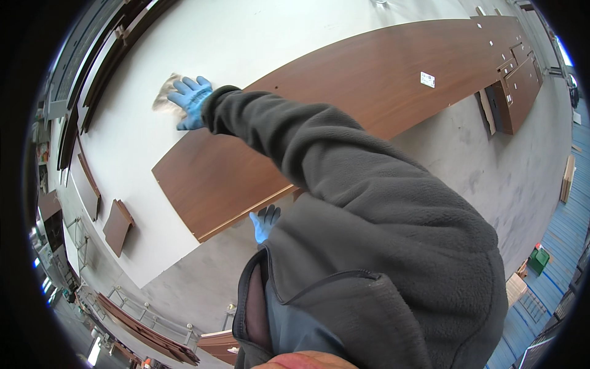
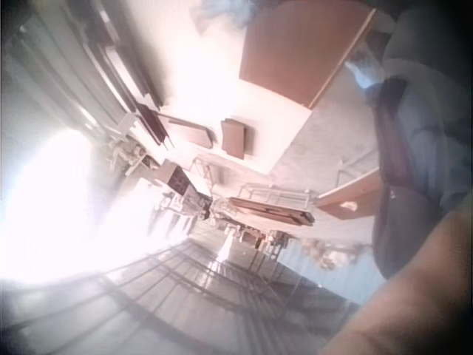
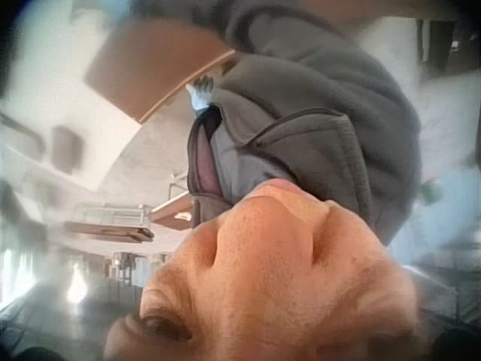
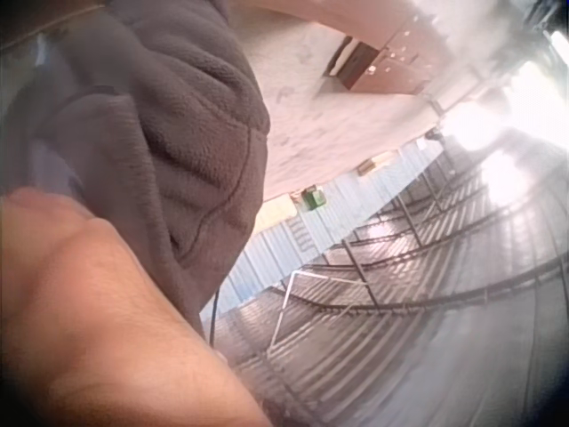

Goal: The person handles several brown wooden panels, wiping them with a cloth and liquid from a bottle, then applies a brown filler from a tube to small spots on the panel edges. The person moves panels between a workbench and a larger surface, wipes both sides, and applies filler to multiple points.

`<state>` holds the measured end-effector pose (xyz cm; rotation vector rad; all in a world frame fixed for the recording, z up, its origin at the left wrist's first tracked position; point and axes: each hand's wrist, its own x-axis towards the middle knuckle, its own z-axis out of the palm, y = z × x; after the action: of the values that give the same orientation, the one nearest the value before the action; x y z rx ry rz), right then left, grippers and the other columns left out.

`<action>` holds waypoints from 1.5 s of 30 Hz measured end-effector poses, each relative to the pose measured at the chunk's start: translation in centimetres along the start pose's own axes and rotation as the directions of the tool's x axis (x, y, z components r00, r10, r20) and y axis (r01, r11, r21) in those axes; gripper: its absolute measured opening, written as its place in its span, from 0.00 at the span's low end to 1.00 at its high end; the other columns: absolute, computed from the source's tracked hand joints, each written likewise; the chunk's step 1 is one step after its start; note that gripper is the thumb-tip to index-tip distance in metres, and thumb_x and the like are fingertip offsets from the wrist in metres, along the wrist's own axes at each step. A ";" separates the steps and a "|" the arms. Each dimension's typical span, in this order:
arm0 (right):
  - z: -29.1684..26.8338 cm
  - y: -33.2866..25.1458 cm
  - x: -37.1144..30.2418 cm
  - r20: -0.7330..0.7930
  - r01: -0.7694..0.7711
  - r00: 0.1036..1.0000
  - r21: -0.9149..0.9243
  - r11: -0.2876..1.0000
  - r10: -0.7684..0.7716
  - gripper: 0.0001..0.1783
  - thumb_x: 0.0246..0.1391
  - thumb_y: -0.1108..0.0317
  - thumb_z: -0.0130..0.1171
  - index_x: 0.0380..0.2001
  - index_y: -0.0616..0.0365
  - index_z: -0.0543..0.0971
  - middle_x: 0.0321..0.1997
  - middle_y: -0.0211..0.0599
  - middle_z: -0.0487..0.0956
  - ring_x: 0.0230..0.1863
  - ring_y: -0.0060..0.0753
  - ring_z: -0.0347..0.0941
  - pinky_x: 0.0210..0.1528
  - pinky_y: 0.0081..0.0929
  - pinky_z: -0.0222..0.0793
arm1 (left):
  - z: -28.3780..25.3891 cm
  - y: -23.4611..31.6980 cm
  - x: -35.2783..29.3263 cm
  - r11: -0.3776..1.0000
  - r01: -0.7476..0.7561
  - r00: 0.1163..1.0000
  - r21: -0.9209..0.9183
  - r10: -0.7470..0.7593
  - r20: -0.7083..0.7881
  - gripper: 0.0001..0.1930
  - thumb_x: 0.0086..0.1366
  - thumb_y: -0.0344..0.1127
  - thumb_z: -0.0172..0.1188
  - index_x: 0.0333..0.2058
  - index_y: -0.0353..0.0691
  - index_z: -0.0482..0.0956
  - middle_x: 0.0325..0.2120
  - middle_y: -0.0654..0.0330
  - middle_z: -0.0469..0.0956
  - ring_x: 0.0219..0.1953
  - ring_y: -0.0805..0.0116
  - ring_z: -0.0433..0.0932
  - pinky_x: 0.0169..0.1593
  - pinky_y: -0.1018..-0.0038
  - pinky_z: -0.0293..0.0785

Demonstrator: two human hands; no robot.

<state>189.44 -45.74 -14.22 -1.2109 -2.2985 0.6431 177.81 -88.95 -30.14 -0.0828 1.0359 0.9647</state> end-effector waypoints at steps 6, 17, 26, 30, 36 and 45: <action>-8.7 15.8 -14.8 -0.005 -0.069 0.997 -0.306 0.949 0.071 0.40 0.59 0.40 0.61 0.69 0.49 0.71 0.80 0.44 0.62 0.83 0.51 0.50 0.81 0.59 0.42 | 11.8 -3.8 1.8 0.956 0.188 0.981 -0.225 -0.194 -0.005 0.32 0.79 0.60 0.46 0.65 0.38 0.66 0.64 0.50 0.71 0.68 0.51 0.67 0.75 0.50 0.57; -25.2 32.5 -29.8 -0.156 -0.433 0.881 -0.644 0.630 0.446 0.40 0.62 0.41 0.59 0.71 0.50 0.69 0.79 0.45 0.64 0.81 0.49 0.53 0.81 0.56 0.43 | 19.8 -5.7 3.4 0.898 0.240 0.959 -0.368 -0.279 -0.057 0.36 0.69 0.58 0.66 0.67 0.42 0.70 0.67 0.56 0.71 0.69 0.54 0.69 0.75 0.49 0.61; -25.5 37.4 -28.8 0.053 -0.218 0.948 -0.611 0.761 0.314 0.44 0.58 0.39 0.64 0.66 0.62 0.72 0.69 0.58 0.73 0.70 0.60 0.68 0.73 0.50 0.62 | 24.4 -11.3 3.7 0.726 0.124 0.992 -0.677 -0.096 0.079 0.35 0.77 0.66 0.46 0.65 0.43 0.71 0.64 0.55 0.75 0.66 0.53 0.71 0.73 0.50 0.63; -26.1 39.4 -27.9 0.168 -0.182 0.879 -0.749 0.637 0.447 0.47 0.55 0.37 0.66 0.67 0.60 0.72 0.72 0.53 0.72 0.74 0.53 0.65 0.76 0.48 0.57 | 28.6 -14.2 3.8 0.860 0.099 0.972 -0.500 -0.191 -0.136 0.46 0.72 0.77 0.40 0.73 0.46 0.62 0.71 0.55 0.67 0.74 0.54 0.63 0.75 0.48 0.58; -26.8 39.9 -26.1 0.187 -0.078 0.961 -0.526 0.847 0.205 0.34 0.51 0.39 0.70 0.48 0.58 0.81 0.48 0.50 0.81 0.51 0.56 0.78 0.56 0.48 0.73 | 37.3 -18.9 6.6 0.764 -0.155 0.938 -0.626 -0.086 -0.337 0.48 0.72 0.79 0.36 0.73 0.45 0.61 0.72 0.52 0.66 0.73 0.50 0.64 0.74 0.48 0.60; -28.4 39.1 -26.3 0.239 -0.142 0.939 -0.386 0.911 0.248 0.27 0.56 0.41 0.66 0.27 0.58 0.83 0.36 0.49 0.82 0.41 0.55 0.79 0.49 0.49 0.74 | 41.4 -23.8 11.2 0.383 -0.486 0.860 -0.786 0.048 -0.508 0.39 0.71 0.72 0.49 0.68 0.51 0.72 0.61 0.56 0.79 0.63 0.53 0.75 0.63 0.45 0.71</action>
<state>244.15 -42.95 -19.87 -1.6324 -2.6405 0.4962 224.90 -76.39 -24.65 -1.1175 0.7807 1.8220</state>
